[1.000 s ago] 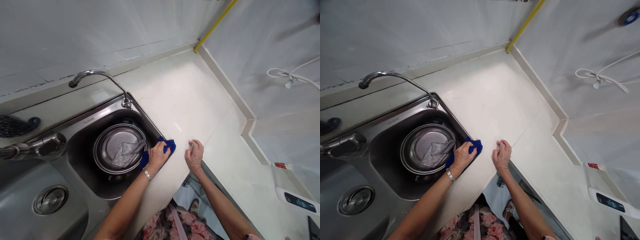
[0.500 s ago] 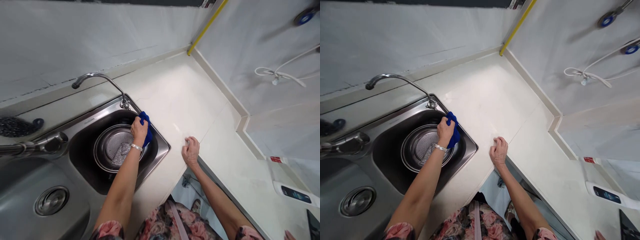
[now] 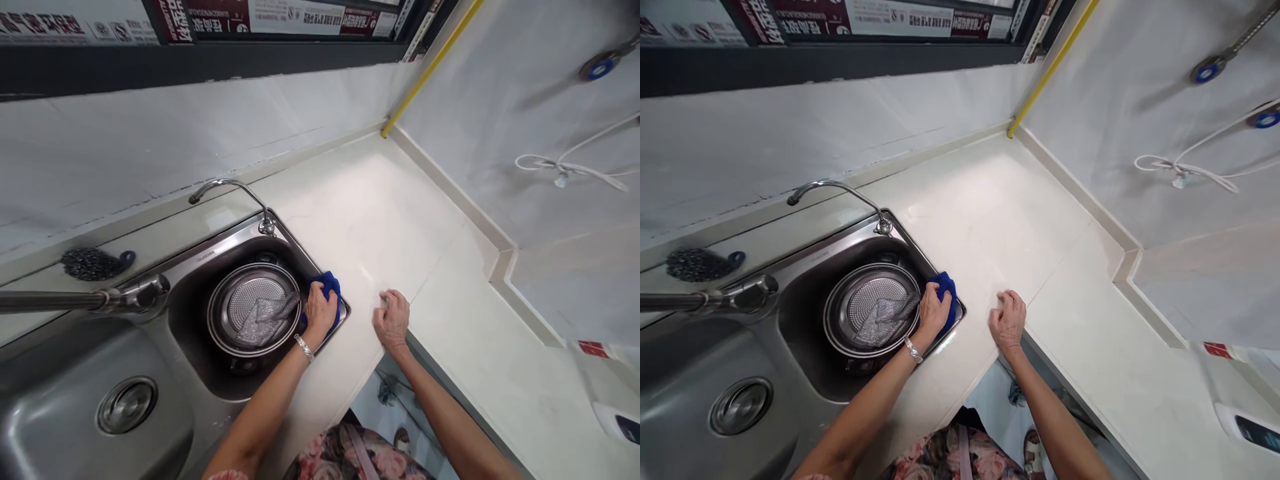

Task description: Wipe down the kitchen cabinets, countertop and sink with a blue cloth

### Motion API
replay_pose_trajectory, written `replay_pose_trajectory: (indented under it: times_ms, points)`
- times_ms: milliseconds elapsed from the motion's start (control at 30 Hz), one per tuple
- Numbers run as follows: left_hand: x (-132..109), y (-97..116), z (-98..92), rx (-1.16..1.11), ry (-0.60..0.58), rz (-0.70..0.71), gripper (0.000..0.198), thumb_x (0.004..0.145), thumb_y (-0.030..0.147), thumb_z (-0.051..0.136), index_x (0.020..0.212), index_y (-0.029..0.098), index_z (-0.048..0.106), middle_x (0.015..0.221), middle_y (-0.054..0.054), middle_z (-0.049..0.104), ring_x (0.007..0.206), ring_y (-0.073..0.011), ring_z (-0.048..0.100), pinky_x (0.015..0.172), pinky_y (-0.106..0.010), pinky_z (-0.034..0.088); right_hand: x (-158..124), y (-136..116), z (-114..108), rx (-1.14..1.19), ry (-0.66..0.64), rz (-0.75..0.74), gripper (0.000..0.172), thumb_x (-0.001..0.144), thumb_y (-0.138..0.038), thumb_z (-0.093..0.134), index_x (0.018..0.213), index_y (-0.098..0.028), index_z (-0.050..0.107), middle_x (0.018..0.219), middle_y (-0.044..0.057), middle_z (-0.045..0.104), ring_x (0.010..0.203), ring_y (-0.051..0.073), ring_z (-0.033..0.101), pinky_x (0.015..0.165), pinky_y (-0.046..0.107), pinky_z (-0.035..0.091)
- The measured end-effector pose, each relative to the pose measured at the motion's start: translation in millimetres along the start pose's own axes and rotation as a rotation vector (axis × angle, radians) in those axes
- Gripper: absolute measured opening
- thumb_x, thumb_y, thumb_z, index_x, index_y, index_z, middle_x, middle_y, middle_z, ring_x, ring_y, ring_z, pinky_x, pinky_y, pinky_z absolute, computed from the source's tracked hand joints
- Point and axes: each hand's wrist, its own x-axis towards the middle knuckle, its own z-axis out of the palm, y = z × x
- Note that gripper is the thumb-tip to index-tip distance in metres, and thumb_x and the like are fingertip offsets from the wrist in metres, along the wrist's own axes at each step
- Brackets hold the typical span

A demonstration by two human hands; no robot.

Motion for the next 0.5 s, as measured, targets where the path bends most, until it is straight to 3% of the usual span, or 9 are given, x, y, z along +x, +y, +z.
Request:
replay_pose_trajectory:
  times_ms: [133,267,400,500]
  points:
    - [31,5,-3.0,-0.093,0.164,-0.060,0.014,0.093,0.025,0.048,0.105,0.019,0.051,0.111,-0.016,0.069,0.108,-0.0279,0.066,0.100,-0.042,0.050,-1,2,1,-0.001,0.003,-0.013,0.041,0.077,-0.008,0.049,0.116,-0.018,0.060,0.122,0.014,0.060,0.120,0.030,0.055,0.103,0.050,0.046]
    - [73,4,-15.9,-0.185,0.268,-0.082,0.009,0.089,0.029,0.053,0.095,0.023,0.050,0.101,-0.010,0.068,0.103,-0.0254,0.065,0.101,-0.041,0.049,0,2,0,-0.024,-0.012,-0.026,0.041,0.078,-0.009,0.048,0.116,-0.017,0.059,0.121,0.015,0.060,0.121,0.031,0.055,0.102,0.051,0.047]
    - [119,0,-30.6,-0.282,0.349,-0.146,0.012,0.089,0.034,0.054,0.090,0.023,0.053,0.091,-0.005,0.067,0.088,-0.0211,0.065,0.087,-0.036,0.053,-1,1,-1,-0.042,-0.015,-0.044,0.041,0.079,-0.009,0.048,0.118,-0.018,0.058,0.122,0.016,0.060,0.123,0.032,0.055,0.101,0.052,0.047]
    - [150,2,-36.7,-0.339,0.415,-0.208,0.021,0.090,0.037,0.051,0.095,0.018,0.058,0.094,-0.009,0.070,0.084,-0.0204,0.067,0.078,-0.034,0.055,-2,2,-1,-0.041,-0.016,-0.045,0.041,0.080,-0.010,0.048,0.119,-0.019,0.058,0.123,0.015,0.059,0.124,0.032,0.055,0.100,0.051,0.047]
